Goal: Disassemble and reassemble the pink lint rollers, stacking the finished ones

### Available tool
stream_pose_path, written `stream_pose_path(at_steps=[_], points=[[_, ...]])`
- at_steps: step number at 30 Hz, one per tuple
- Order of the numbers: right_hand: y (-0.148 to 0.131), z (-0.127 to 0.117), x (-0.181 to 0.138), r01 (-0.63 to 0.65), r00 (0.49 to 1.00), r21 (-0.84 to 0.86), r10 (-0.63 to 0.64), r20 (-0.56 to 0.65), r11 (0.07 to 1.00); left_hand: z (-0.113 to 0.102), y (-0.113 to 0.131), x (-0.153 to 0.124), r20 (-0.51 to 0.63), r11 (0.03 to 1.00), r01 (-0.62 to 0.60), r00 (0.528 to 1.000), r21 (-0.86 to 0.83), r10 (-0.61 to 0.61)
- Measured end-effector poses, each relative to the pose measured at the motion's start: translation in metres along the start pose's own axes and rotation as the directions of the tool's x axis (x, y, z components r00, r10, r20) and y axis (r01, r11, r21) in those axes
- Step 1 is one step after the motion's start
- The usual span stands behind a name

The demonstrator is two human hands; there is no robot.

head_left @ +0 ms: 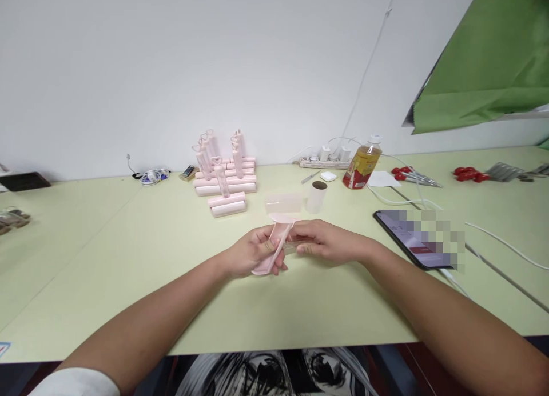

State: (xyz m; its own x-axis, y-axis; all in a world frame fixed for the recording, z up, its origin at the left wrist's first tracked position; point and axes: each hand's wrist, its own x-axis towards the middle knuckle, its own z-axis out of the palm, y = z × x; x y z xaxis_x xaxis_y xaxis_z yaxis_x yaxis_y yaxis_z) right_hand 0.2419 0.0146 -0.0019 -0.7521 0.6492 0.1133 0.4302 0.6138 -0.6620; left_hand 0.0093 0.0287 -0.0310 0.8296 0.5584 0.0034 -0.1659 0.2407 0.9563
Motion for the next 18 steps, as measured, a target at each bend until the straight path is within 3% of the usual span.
stream_pose_path(at_steps=[5, 10, 14, 18], points=[[0.0018, 0.0004, -0.0009, 0.009, 1.000, 0.099, -0.010, 0.017, 0.995, -0.0028, 0.0045, -0.0042, 0.069, 0.990, 0.087, 0.994, -0.113, -0.080], [0.0025, 0.0032, -0.0010, -0.039, 0.999, 0.045, 0.038, 0.028, 0.998, -0.0039, 0.0039, -0.0060, 0.063, 0.997, 0.076, 0.995, -0.002, -0.076], [0.0007, 0.0036, -0.0006, -0.059, 0.998, -0.029, 0.059, 0.019, 0.998, -0.0057, -0.0002, -0.0035, 0.044, 0.997, 0.020, 0.999, 0.074, -0.023], [-0.0016, 0.0025, 0.0001, -0.064, 0.998, -0.103, 0.061, -0.035, 0.993, -0.0039, -0.0021, 0.0011, -0.051, 0.990, -0.053, 0.997, 0.130, 0.060]])
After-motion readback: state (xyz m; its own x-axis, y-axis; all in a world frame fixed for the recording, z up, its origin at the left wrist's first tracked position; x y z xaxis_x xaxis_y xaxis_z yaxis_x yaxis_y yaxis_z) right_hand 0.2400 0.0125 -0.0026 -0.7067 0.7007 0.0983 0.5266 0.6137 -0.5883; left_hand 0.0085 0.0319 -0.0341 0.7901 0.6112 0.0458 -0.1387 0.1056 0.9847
